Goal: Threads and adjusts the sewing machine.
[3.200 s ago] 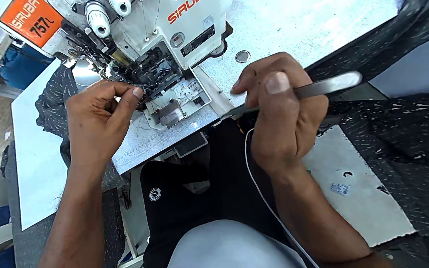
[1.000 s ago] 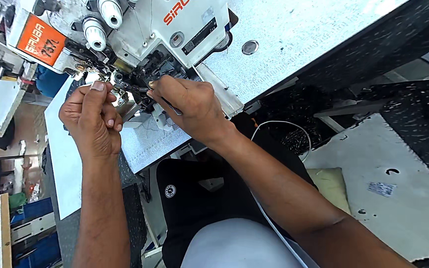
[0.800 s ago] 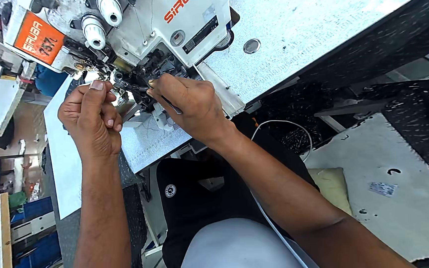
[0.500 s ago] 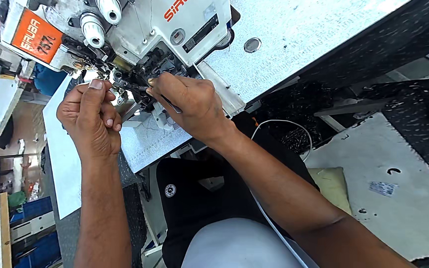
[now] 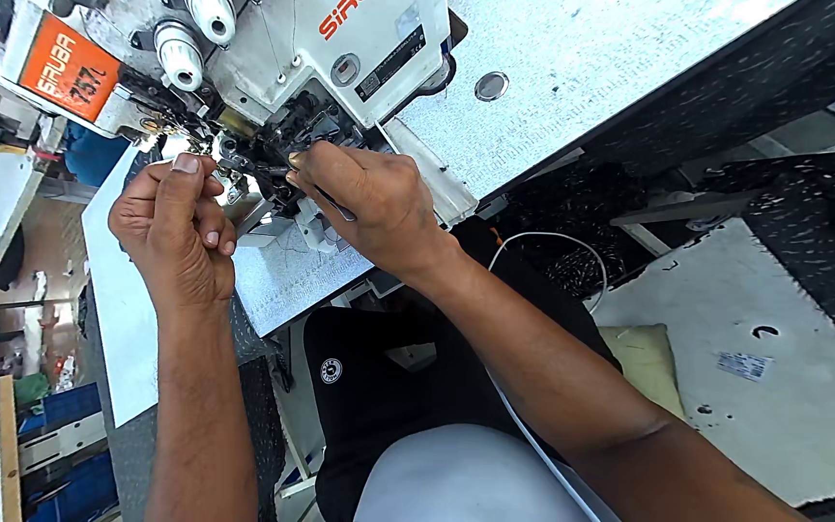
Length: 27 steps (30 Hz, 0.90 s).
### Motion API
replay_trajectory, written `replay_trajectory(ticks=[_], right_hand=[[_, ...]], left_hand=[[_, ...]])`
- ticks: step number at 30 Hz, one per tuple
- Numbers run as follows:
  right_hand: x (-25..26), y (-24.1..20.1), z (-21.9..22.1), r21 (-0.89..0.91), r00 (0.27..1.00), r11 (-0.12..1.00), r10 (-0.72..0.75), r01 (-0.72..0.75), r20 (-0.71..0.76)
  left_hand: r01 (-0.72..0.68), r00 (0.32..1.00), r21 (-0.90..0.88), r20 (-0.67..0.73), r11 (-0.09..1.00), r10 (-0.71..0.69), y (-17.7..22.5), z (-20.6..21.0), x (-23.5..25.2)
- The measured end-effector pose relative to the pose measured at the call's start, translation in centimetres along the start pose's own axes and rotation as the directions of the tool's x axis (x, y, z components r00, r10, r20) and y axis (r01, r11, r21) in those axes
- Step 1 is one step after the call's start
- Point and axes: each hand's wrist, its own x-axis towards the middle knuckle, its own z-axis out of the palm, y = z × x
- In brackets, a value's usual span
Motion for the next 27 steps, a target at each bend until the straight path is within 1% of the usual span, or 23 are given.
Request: replay_trajectory(ticks=[27], right_hand=[[0.18,-0.16,0.19,-0.026,1.0,1.0,-0.01,0.01,0.007]], left_hand=[[-0.011,1.0,0.006,0.005,1.0,0.011,-0.09,-0.09,0.03]])
